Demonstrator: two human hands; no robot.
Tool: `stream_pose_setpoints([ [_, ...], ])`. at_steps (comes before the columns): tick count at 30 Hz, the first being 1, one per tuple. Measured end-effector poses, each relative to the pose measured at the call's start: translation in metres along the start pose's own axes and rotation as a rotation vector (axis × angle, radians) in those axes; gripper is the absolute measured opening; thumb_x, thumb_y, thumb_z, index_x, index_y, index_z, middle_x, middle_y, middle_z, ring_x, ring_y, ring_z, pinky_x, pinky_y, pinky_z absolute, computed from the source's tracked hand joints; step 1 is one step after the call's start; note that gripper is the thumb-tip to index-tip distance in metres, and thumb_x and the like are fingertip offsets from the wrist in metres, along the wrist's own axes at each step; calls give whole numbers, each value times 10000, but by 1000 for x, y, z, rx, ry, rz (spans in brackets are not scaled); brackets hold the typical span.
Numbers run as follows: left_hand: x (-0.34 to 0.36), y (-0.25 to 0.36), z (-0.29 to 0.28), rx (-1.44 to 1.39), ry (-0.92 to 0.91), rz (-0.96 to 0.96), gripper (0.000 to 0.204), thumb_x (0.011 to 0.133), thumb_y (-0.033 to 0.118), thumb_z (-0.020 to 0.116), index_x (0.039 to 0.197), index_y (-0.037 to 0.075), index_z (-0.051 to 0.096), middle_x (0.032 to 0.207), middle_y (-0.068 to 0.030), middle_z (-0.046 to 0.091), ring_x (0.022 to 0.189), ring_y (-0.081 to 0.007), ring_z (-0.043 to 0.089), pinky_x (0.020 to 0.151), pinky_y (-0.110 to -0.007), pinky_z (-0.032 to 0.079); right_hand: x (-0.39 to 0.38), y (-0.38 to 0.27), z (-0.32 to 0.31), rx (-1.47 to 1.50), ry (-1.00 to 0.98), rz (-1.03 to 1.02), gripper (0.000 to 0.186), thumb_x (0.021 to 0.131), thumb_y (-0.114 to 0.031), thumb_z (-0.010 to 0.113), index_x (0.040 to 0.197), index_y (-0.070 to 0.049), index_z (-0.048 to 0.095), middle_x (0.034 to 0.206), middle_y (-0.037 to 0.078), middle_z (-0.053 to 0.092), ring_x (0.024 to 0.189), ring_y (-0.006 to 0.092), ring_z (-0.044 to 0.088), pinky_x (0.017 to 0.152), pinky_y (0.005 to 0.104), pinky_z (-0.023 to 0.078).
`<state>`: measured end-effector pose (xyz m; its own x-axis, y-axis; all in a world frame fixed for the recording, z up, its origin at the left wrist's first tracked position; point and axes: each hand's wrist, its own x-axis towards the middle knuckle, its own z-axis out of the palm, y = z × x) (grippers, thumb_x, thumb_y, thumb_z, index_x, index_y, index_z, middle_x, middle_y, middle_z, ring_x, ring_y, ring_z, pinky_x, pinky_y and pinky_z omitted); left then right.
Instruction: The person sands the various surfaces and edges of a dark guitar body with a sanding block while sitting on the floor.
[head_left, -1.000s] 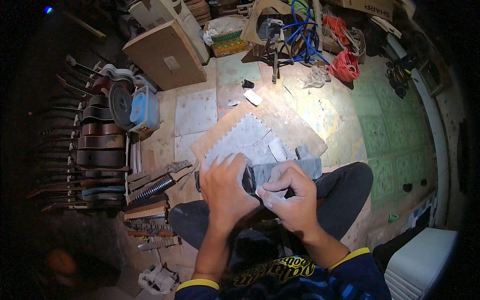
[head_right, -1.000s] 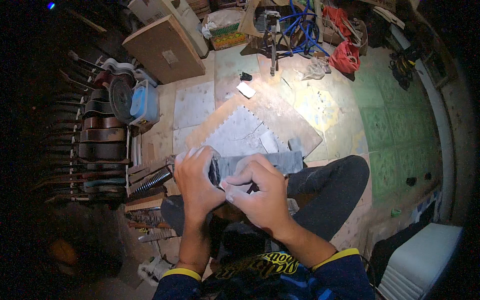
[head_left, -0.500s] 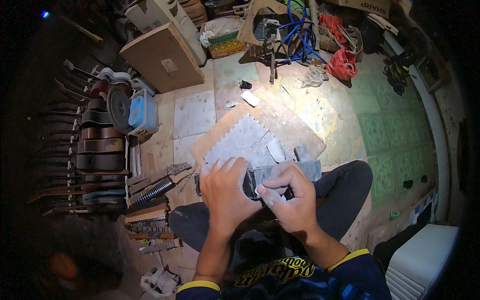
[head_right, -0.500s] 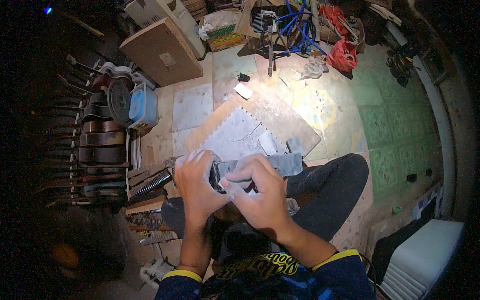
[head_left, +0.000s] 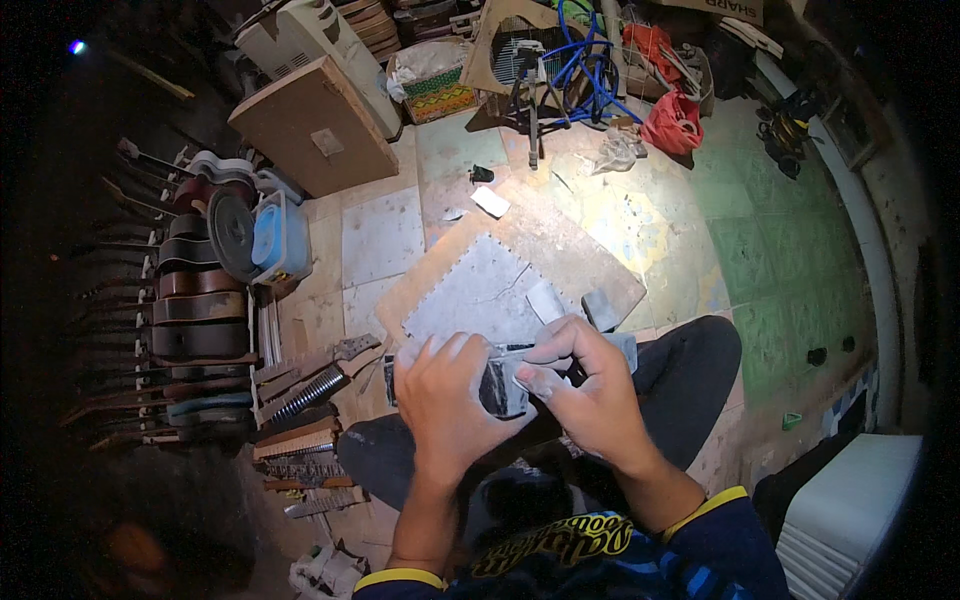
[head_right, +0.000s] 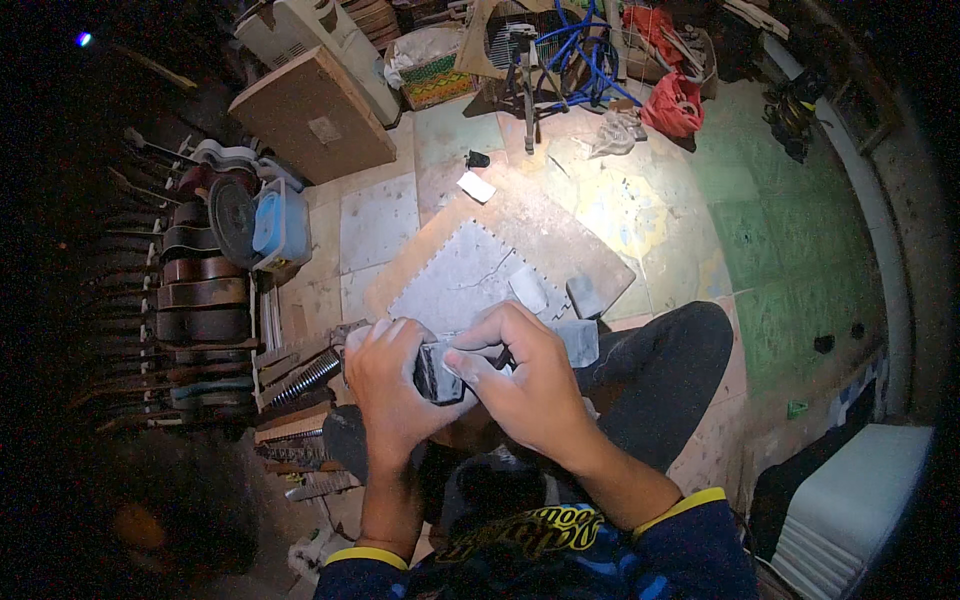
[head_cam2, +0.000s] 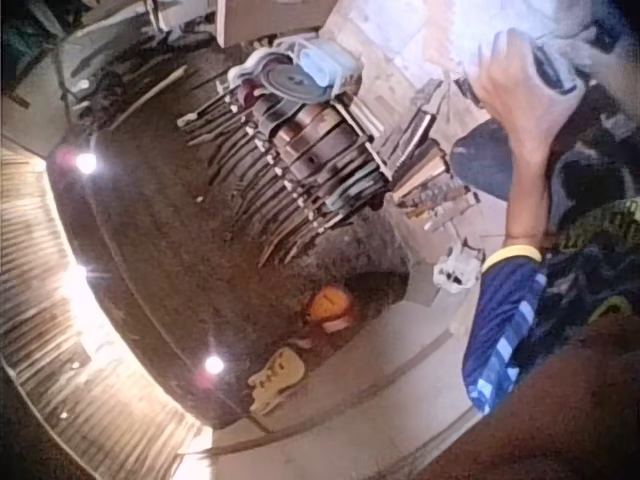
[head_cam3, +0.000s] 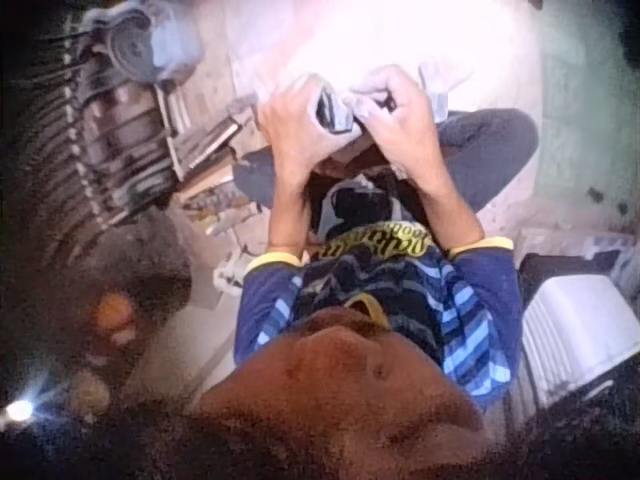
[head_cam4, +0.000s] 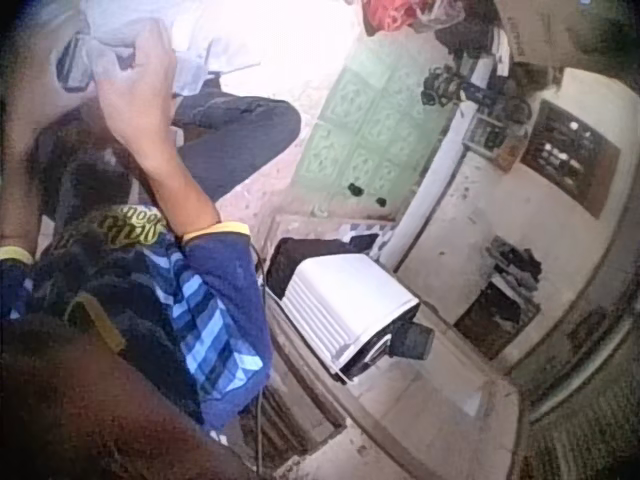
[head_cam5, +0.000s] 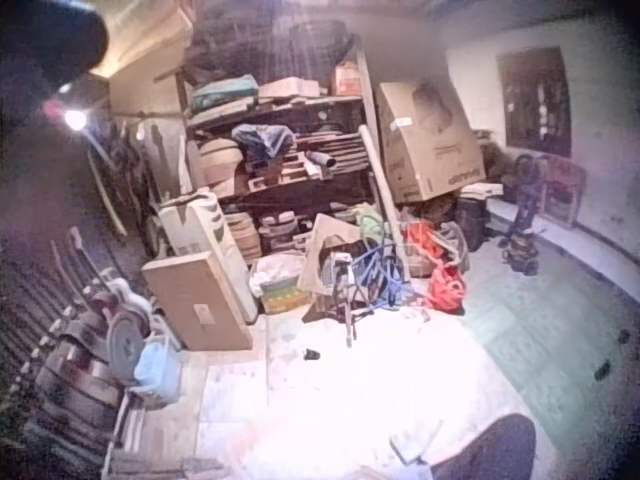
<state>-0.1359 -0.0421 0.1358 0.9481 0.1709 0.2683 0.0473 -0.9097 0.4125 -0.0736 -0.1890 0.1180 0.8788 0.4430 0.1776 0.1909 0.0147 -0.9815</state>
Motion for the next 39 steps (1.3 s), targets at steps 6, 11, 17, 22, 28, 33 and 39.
stream_pose_setpoints([
  [6,5,-4,6,10,54,19,398,567,350,810,781,111,574,767,-78,581,788,-317,588,761,-432,391,13,-5,-6,120,-90,36,145,864,-90,754,892,-4,641,818,80,608,746,139,583,695,272,466],
  [11,5,-3,10,3,80,51,423,554,374,820,770,111,568,756,-83,571,773,-317,584,734,-434,391,27,-14,-5,123,-187,132,139,872,-71,757,918,-9,642,876,22,633,851,87,572,795,255,459],
  [17,13,-2,5,6,84,18,435,563,390,816,763,108,553,732,-94,556,762,-329,580,718,-436,384,23,-2,-4,133,-101,71,141,869,-68,760,921,-4,645,868,24,637,844,89,583,780,260,463],
  [22,16,-8,8,35,103,-51,442,577,399,806,758,100,536,726,-106,555,771,-344,580,730,-444,379,-1,0,4,52,-36,-12,143,850,-74,753,896,1,641,874,126,624,814,237,631,743,338,492],
  [28,17,-4,8,29,100,-30,441,572,377,802,771,89,534,746,-112,567,792,-353,588,737,-451,379,-1,3,10,36,57,-50,148,843,-37,758,890,-20,620,853,27,560,771,101,514,714,259,426],
  [33,15,-1,13,17,102,-37,435,561,357,803,790,85,551,791,-118,593,834,-356,592,751,-452,386,-1,5,7,-9,78,-53,146,845,-30,747,866,-27,602,842,21,539,745,99,481,688,258,411],
  [39,16,2,15,49,121,-37,428,559,346,800,788,86,549,783,-113,587,829,-362,585,749,-452,383,0,9,6,-6,83,-81,155,844,-46,753,870,-23,602,841,31,538,739,105,483,686,265,416],
])
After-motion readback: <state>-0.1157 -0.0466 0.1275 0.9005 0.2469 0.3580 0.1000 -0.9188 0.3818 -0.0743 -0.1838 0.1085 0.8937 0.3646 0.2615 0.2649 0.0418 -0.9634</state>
